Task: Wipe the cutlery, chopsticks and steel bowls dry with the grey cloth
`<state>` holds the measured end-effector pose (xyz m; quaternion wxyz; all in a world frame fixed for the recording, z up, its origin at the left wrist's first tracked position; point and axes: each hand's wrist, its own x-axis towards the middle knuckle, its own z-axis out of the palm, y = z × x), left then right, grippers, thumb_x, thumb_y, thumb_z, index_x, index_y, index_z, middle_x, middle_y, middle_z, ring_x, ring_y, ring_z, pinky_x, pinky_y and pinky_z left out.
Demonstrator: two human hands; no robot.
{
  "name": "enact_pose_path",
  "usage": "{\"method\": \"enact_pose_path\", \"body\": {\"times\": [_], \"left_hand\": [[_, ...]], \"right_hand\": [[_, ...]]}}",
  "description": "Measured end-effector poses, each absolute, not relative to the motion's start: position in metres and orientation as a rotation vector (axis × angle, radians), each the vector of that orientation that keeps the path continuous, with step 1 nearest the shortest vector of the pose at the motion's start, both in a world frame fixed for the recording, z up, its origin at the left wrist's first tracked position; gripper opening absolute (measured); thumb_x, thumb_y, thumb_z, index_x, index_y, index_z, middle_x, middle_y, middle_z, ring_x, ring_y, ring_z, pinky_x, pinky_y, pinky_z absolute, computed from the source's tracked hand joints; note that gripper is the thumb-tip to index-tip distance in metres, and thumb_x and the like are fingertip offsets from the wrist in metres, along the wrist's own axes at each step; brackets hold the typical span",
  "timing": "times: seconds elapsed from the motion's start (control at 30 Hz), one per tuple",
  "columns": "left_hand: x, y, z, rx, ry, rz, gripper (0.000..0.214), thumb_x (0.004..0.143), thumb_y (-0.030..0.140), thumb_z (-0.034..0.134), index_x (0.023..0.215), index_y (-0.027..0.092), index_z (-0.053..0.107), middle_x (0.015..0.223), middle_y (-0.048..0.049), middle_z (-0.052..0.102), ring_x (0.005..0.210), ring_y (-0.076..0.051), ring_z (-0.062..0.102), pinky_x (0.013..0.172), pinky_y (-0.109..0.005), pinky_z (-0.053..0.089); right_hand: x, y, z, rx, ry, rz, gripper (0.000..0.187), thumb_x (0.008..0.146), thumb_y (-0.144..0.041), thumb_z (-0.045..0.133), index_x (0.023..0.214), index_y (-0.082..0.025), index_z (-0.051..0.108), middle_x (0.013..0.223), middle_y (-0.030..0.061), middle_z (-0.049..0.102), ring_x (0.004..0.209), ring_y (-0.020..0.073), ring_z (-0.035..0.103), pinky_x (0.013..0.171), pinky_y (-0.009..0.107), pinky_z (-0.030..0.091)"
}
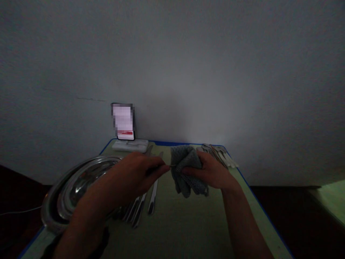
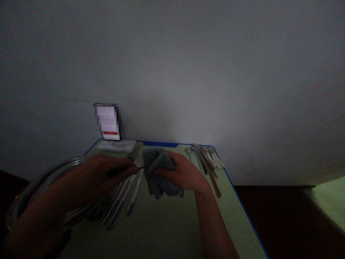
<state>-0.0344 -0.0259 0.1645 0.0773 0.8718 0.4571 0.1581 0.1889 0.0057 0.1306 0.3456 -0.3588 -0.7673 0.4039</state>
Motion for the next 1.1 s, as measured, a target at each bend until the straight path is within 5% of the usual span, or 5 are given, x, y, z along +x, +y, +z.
{"method": "enact_pose_path", "body": {"times": [0.17, 0.47, 0.63, 0.83, 1.1], "left_hand": [[-0.028, -0.025, 0.162, 2.63, 1.36, 0.507, 0.033, 0.089, 0.035, 0.041, 0.069, 0.018, 0.061, 0.054, 0.0023, 0.057, 0.048, -0.009, 0.049, 0.05, -0.023, 0.03], [-0.003, -0.024, 0.158, 2.584, 1.534, 0.788, 0.03, 0.088, 0.029, 0.041, 0.067, 0.017, 0.059, 0.051, 0.0022, 0.057, 0.044, -0.009, 0.05, 0.046, -0.022, 0.029], [0.021, -0.024, 0.145, 2.596, 1.648, 0.757, 0.031, 0.09, 0.029, 0.035, 0.078, 0.017, 0.06, 0.058, -0.0014, 0.064, 0.049, -0.014, 0.057, 0.049, -0.025, 0.032], [0.028, -0.019, 0.139, 2.539, 1.73, 0.678, 0.029, 0.091, 0.027, 0.033, 0.084, 0.016, 0.059, 0.067, -0.0047, 0.068, 0.054, -0.017, 0.061, 0.049, -0.026, 0.035], [-0.004, -0.019, 0.154, 2.573, 1.584, 0.606, 0.034, 0.092, 0.035, 0.034, 0.077, 0.018, 0.06, 0.057, -0.0003, 0.062, 0.048, -0.012, 0.055, 0.048, -0.023, 0.032]], "right_hand": [[0.179, 0.004, 0.129, -1.014, -1.909, 1.004, 0.017, 0.072, -0.036, 0.063, 0.076, -0.02, 0.068, 0.069, -0.0032, 0.067, 0.062, 0.011, 0.058, 0.058, 0.023, 0.046], [0.138, 0.003, 0.105, -1.14, -0.925, 0.859, 0.042, 0.077, -0.055, 0.049, 0.063, -0.017, 0.058, 0.051, -0.0021, 0.053, 0.046, 0.0106, 0.048, 0.043, 0.023, 0.037], [0.121, -0.005, 0.106, -0.884, -0.714, 1.197, 0.048, 0.083, -0.056, 0.037, 0.082, -0.017, 0.066, 0.074, 0.0071, 0.068, 0.069, 0.0173, 0.065, 0.06, 0.028, 0.05], [0.116, -0.005, 0.108, -0.818, -0.702, 1.363, 0.038, 0.083, -0.049, 0.042, 0.089, -0.019, 0.064, 0.087, 0.0084, 0.071, 0.082, 0.0185, 0.066, 0.067, 0.03, 0.052], [0.161, 0.018, 0.107, -0.992, -1.205, 0.925, 0.029, 0.076, -0.043, 0.058, 0.086, -0.016, 0.066, 0.084, 0.0058, 0.07, 0.077, 0.0182, 0.063, 0.072, 0.032, 0.049]]}}
